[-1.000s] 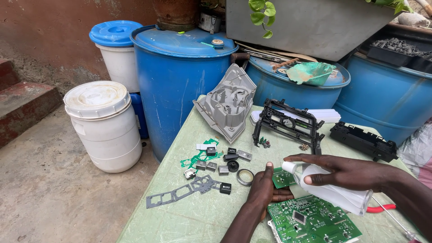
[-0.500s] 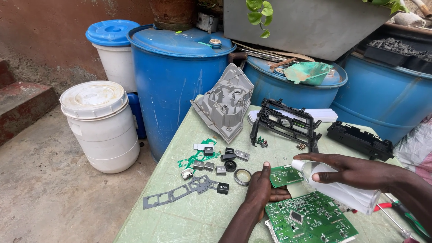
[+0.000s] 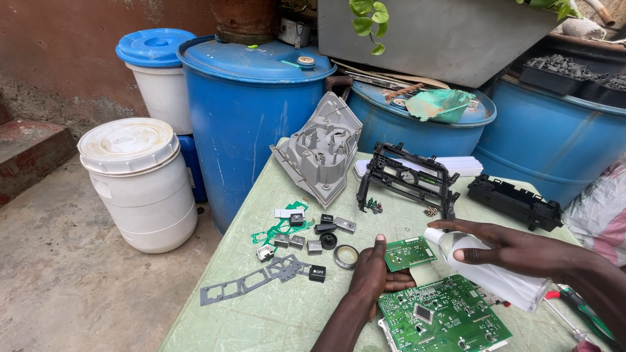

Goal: Cleaning a circuit board using a toothbrush and cleaning solution

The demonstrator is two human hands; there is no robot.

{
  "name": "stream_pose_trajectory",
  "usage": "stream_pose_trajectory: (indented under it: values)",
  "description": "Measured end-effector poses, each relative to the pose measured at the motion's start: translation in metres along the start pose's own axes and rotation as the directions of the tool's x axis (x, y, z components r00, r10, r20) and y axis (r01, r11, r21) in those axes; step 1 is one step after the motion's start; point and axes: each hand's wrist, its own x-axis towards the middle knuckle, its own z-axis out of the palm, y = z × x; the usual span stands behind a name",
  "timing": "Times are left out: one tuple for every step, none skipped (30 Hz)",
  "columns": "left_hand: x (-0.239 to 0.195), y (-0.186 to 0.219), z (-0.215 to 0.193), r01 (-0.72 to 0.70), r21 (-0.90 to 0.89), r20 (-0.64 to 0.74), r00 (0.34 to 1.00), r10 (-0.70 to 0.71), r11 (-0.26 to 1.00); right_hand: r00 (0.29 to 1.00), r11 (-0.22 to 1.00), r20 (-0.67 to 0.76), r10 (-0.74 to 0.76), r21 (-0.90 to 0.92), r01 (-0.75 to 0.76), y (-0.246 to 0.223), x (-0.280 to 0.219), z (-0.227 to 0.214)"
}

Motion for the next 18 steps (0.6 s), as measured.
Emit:
stream_pose_trajectory:
  values:
    - [0.0, 0.001, 0.0, 0.0, 0.001, 0.0, 1.0, 0.0, 1.0, 1.0, 1.0, 0.0, 0.0, 0.001, 0.0, 0.001, 0.001, 0.0]
    - [-0.001, 0.001, 0.0, -0.006, 0.007, 0.0, 1.0, 0.006, 1.0, 1.0, 1.0, 0.009, 0.01, -0.02, -0.01, 0.002, 0.002, -0.001]
    - [-0.002, 0.001, 0.001, -0.011, 0.014, 0.001, 1.0, 0.011, 1.0, 1.0, 0.999, 0.017, 0.02, -0.041, -0.02, 0.003, 0.002, -0.001]
    - [-0.002, 0.002, 0.001, -0.012, 0.015, 0.002, 1.0, 0.012, 1.0, 1.0, 0.999, 0.016, 0.021, -0.04, -0.02, 0.004, 0.004, -0.001]
    - [-0.003, 0.003, 0.001, -0.003, 0.021, -0.001, 1.0, 0.003, 1.0, 1.0, 0.997, 0.015, -0.019, -0.08, 0.02, 0.004, 0.006, -0.001]
    - [-0.004, 0.003, 0.001, 0.006, 0.028, -0.004, 1.0, -0.006, 1.0, 0.998, 0.991, 0.016, -0.057, -0.12, 0.059, 0.005, 0.008, 0.0]
    - [-0.003, 0.002, 0.0, 0.007, 0.029, -0.003, 1.0, -0.006, 1.0, 0.998, 0.991, 0.015, -0.057, -0.119, 0.058, 0.004, 0.01, 0.002]
    - [-0.001, 0.001, 0.0, 0.001, 0.023, -0.001, 1.0, -0.001, 1.0, 0.998, 0.992, 0.02, -0.053, -0.111, 0.055, 0.002, 0.012, 0.003]
    - [0.001, 0.0, 0.0, -0.005, 0.016, 0.0, 1.0, 0.005, 1.0, 0.998, 0.993, 0.026, -0.049, -0.103, 0.051, 0.001, 0.014, 0.004]
    - [0.001, 0.0, 0.0, -0.005, 0.017, 0.004, 1.0, 0.005, 1.0, 0.999, 0.994, 0.023, -0.048, -0.102, 0.05, 0.003, 0.017, 0.006]
    - [0.001, 0.0, 0.001, -0.002, 0.004, 0.005, 1.0, 0.002, 1.0, 0.999, 0.988, 0.029, -0.025, -0.152, 0.029, 0.005, 0.021, 0.007]
    - [0.001, 0.0, 0.0, 0.002, -0.009, 0.003, 1.0, -0.002, 1.0, 0.999, 0.979, 0.036, -0.004, -0.202, 0.011, 0.007, 0.025, 0.01]
    - [0.001, 0.0, 0.001, 0.002, -0.009, 0.005, 1.0, -0.002, 1.0, 0.999, 0.979, 0.034, -0.003, -0.202, 0.01, 0.006, 0.02, 0.008]
    - [0.001, 0.0, 0.001, 0.011, -0.005, -0.006, 1.0, -0.011, 1.0, 1.0, 0.988, 0.007, 0.006, -0.157, -0.005, 0.004, 0.017, 0.008]
    - [0.001, 0.0, 0.0, 0.02, -0.001, -0.018, 1.0, -0.02, 1.0, 1.0, 0.994, -0.019, 0.016, -0.112, -0.018, 0.002, 0.014, 0.008]
    - [0.002, 0.0, -0.001, 0.021, -0.003, -0.024, 0.999, -0.021, 1.0, 1.0, 0.994, -0.014, 0.014, -0.113, -0.015, 0.003, 0.012, 0.006]
    - [0.002, -0.001, -0.002, 0.008, 0.008, -0.012, 1.0, -0.008, 1.0, 1.0, 0.998, -0.028, 0.007, -0.067, -0.009, 0.003, 0.01, 0.005]
    - [0.004, -0.002, 0.0, -0.006, 0.019, 0.006, 1.0, 0.005, 1.0, 0.999, 1.0, -0.049, 0.006, -0.021, -0.007, 0.005, 0.007, 0.002]
